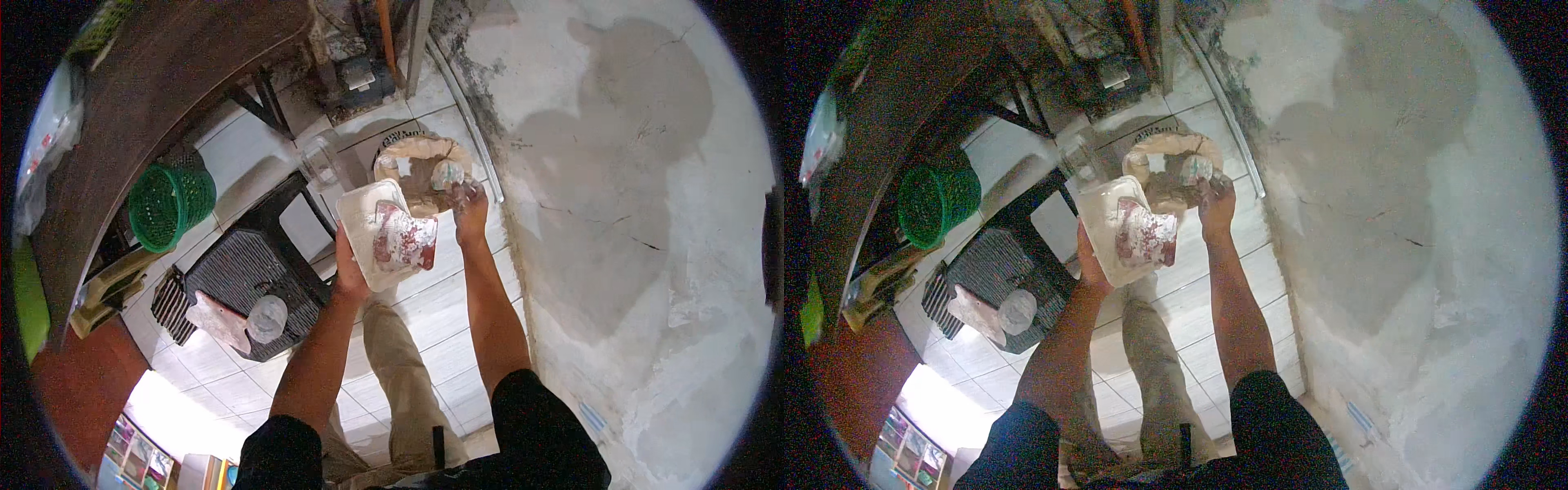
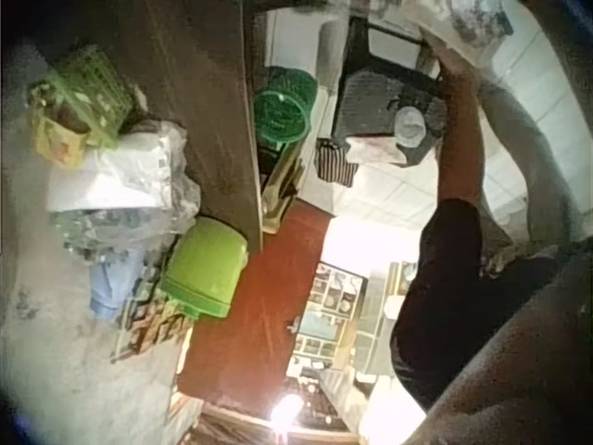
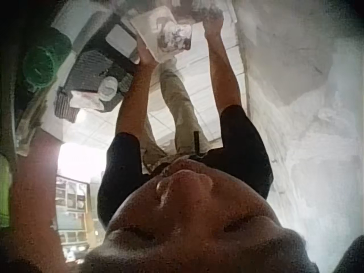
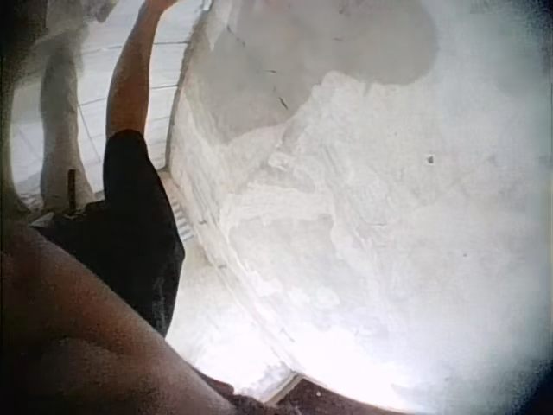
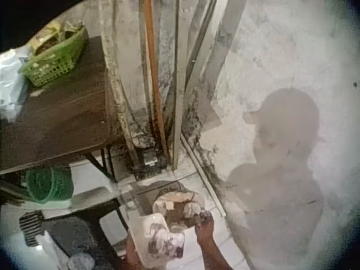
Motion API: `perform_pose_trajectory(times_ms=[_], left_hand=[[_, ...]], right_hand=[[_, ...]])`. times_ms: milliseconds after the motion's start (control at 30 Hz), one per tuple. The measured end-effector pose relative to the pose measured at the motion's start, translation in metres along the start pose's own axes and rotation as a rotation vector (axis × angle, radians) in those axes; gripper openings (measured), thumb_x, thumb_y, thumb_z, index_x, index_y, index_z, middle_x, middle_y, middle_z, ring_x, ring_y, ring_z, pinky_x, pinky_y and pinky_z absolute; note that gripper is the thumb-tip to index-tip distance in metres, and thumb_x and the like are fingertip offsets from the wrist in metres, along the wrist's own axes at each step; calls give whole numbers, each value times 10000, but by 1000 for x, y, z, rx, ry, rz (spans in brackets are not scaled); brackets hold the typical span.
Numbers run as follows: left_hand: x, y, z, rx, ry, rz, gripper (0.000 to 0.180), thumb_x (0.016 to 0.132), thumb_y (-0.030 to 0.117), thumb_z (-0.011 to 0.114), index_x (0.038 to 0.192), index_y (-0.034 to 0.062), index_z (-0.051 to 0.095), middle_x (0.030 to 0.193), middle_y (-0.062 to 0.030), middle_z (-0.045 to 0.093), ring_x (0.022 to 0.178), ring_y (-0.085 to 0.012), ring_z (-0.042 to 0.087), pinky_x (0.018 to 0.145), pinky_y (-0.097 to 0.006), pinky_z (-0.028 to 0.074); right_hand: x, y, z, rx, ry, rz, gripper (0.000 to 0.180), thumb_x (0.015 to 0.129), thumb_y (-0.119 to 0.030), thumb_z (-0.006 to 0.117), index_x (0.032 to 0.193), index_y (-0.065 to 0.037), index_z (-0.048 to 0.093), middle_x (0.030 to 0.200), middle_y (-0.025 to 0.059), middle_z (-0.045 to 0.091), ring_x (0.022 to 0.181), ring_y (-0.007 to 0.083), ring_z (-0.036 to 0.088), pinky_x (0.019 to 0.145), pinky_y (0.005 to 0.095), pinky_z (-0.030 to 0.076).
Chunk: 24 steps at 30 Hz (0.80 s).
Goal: Apply wall putty or filler to a damaged area of a wall using a putty knife.
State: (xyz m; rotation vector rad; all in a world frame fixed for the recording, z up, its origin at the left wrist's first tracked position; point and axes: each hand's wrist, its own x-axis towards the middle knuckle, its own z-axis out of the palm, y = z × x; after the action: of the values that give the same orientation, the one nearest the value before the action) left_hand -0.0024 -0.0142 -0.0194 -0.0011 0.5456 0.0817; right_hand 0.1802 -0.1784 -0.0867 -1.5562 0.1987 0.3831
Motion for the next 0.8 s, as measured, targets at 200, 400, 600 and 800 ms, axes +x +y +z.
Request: perform_pose_trajectory(times_ms=[200, 400, 600, 800], left_hand=[[-29, 5, 17, -96, -115, -8, 827, 978, 722, 318, 1483, 77, 435, 1385, -157, 569, 1253, -342, 581, 1068, -534, 469], [-65, -10, 63, 111, 25, 146, 635, 1058, 548, 350, 1458, 71, 477, 1370, -115, 599, 1214, -284, 609, 1045, -460, 487], [-156, 5, 182, 89, -163, -85, 716, 1009, 630, 398, 1463, 83, 482, 1383, -115, 597, 1223, -317, 602, 1064, -482, 474], [-245, 15, 273, 130, -266, -159, 753, 986, 662, 362, 1504, 121, 436, 1449, -122, 538, 1277, -344, 562, 1085, -541, 448]], right_hand=[[-104, -111, 8, -183, -283, 112, 342, 896, -147, 739, 1171, -4, 594, 983, 50, 664, 820, 101, 611, 722, 277, 509], [-211, -218, 24, -374, -252, -10, 412, 831, -67, 778, 1179, 8, 572, 884, 38, 635, 746, 88, 569, 630, 261, 477], [-299, -318, 47, -387, 48, -108, 349, 831, 34, 734, 1114, 11, 532, 803, 53, 619, 592, 107, 561, 511, 283, 458], [-398, -409, 25, -523, -27, -316, 92, 891, -34, 673, 898, -10, 584, 675, 20, 598, 565, 96, 541, 514, 268, 421]])
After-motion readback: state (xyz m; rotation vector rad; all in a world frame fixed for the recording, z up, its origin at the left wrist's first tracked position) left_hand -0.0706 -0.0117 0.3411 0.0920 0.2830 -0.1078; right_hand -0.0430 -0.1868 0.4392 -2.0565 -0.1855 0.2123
